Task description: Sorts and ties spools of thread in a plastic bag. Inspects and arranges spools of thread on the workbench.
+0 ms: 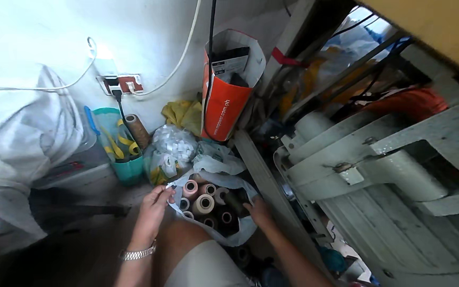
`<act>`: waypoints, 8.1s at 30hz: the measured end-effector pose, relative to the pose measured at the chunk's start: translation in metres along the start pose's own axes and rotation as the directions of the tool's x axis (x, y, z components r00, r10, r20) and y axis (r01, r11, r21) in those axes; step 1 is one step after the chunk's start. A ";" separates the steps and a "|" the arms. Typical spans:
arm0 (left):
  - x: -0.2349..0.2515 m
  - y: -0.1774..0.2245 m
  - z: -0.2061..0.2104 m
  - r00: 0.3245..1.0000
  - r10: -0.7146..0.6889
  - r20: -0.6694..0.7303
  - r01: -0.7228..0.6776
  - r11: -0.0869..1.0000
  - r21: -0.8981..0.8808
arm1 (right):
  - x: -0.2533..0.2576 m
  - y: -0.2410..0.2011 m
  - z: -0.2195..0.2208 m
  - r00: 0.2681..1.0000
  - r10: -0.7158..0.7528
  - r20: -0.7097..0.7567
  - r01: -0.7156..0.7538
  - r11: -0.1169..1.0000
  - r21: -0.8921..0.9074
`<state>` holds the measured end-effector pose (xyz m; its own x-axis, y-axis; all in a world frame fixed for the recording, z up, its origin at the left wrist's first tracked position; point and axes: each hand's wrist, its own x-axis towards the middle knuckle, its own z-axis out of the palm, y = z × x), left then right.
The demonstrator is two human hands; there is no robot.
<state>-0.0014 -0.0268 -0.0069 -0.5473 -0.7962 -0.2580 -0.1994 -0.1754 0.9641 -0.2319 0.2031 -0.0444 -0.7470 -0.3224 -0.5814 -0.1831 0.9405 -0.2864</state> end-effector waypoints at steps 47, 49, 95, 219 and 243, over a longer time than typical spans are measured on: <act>-0.025 -0.012 0.081 0.935 -0.045 0.351 -0.253 0.607 0.753 | 0.000 -0.092 -0.018 0.958 -0.263 0.112 0.097 0.666 0.739; -0.011 -0.015 0.081 0.916 0.028 0.399 -0.347 0.554 0.757 | -0.014 -0.069 -0.008 0.929 -0.369 0.036 0.315 0.838 0.446; 0.044 -0.056 0.020 0.736 -0.188 0.651 -0.193 0.863 0.468 | 0.020 -0.044 0.037 0.859 -0.488 -0.154 0.510 0.840 0.183; -0.058 0.154 -0.191 0.963 0.247 0.105 -0.153 0.187 0.970 | 0.144 -0.316 0.087 0.825 -0.563 0.044 0.561 0.826 0.049; -0.053 0.189 -0.188 0.991 -0.121 0.055 -0.018 0.287 0.958 | -0.154 -0.360 -0.115 0.223 -0.722 -0.655 0.913 -0.080 0.399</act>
<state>0.1430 -0.1266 0.2006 -0.5630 -0.7361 -0.3756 -0.8258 0.5185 0.2216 -0.1245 -0.0729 0.2358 -0.4528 -0.6806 0.5760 -0.4122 -0.4130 -0.8121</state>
